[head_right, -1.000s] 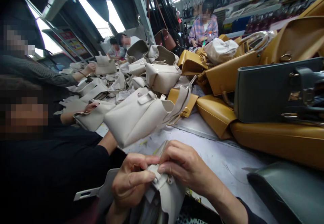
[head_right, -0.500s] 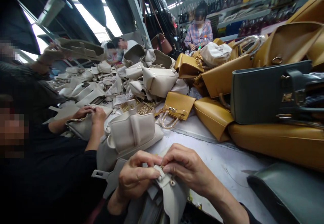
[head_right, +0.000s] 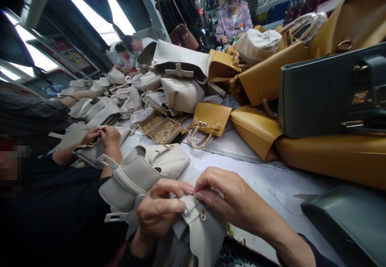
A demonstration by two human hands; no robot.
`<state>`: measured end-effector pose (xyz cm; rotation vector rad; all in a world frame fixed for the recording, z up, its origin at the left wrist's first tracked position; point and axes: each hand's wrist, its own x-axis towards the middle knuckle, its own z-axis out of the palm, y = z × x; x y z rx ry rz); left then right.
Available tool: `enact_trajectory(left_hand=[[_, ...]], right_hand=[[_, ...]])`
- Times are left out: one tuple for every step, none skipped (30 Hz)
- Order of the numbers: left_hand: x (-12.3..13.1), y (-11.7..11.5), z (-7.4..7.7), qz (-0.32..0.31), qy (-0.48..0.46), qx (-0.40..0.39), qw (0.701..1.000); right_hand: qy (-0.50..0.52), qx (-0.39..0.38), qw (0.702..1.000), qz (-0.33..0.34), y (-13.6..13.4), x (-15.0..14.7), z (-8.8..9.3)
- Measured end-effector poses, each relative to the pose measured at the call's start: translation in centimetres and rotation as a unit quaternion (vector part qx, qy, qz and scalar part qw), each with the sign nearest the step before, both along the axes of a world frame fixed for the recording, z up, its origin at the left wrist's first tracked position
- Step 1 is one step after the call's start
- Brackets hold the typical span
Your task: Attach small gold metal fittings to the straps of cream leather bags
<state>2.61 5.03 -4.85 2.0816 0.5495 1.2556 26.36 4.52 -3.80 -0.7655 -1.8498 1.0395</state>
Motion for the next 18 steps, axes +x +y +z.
enact_trajectory(left_hand=[[0.1,0.0,0.0,-0.001,0.003,-0.003,1.0],[0.2,0.0,0.1,-0.002,0.002,-0.002,1.0],[0.3,0.0,0.2,-0.005,0.001,0.0,1.0],[0.4,0.0,0.3,-0.006,-0.002,0.003,1.0],[0.5,0.0,0.4,-0.008,-0.004,0.005,1.0],[0.6,0.0,0.5,-0.009,-0.005,0.007,1.0],[0.6,0.0,0.6,-0.01,-0.004,0.007,1.0],[0.6,-0.1,0.7,-0.01,-0.003,0.006,1.0],[0.6,-0.1,0.7,-0.01,-0.001,0.006,1.0],[0.6,-0.1,0.8,-0.009,0.0,0.009,1.0],[0.6,-0.1,0.8,-0.009,0.0,0.012,1.0],[0.6,-0.2,0.9,-0.008,0.0,0.015,1.0],[0.6,-0.2,1.0,-0.008,0.002,0.017,1.0],[0.6,-0.2,1.0,-0.006,0.003,0.019,1.0],[0.6,-0.2,1.1,-0.004,0.005,0.019,1.0],[0.6,-0.2,1.2,-0.001,0.004,0.02,1.0],[0.6,-0.2,1.2,0.001,0.004,0.021,1.0],[0.7,-0.2,1.2,0.002,0.002,0.022,1.0]], right_hand=[[-0.013,0.016,1.0,0.0,-0.1,0.2,0.2],[-0.023,0.031,0.999,0.001,-0.2,0.3,0.4],[-0.033,0.044,0.998,0.003,-0.3,0.4,0.6],[-0.042,0.053,0.998,0.006,-0.4,0.5,0.7],[-0.049,0.058,0.997,0.007,-0.4,0.5,0.9],[-0.053,0.06,0.997,0.007,-0.5,0.4,1.0],[-0.053,0.059,0.997,0.007,-0.5,0.4,1.1],[-0.048,0.053,0.997,0.008,-0.5,0.3,1.1],[-0.04,0.046,0.998,0.01,-0.5,0.3,1.2],[-0.031,0.038,0.999,0.015,-0.4,0.3,1.2],[-0.022,0.031,0.999,0.024,-0.4,0.2,1.3],[-0.014,0.026,0.999,0.032,-0.4,0.2,1.3],[-0.007,0.022,0.999,0.039,-0.3,0.2,1.3],[-0.001,0.021,0.999,0.043,-0.3,0.1,1.3],[0.004,0.022,0.999,0.042,-0.3,0.1,1.2],[0.008,0.023,0.999,0.038,-0.3,0.0,1.2],[0.011,0.025,0.999,0.033,-0.3,-0.1,1.2],[0.012,0.028,0.999,0.029,-0.3,-0.2,1.1]])
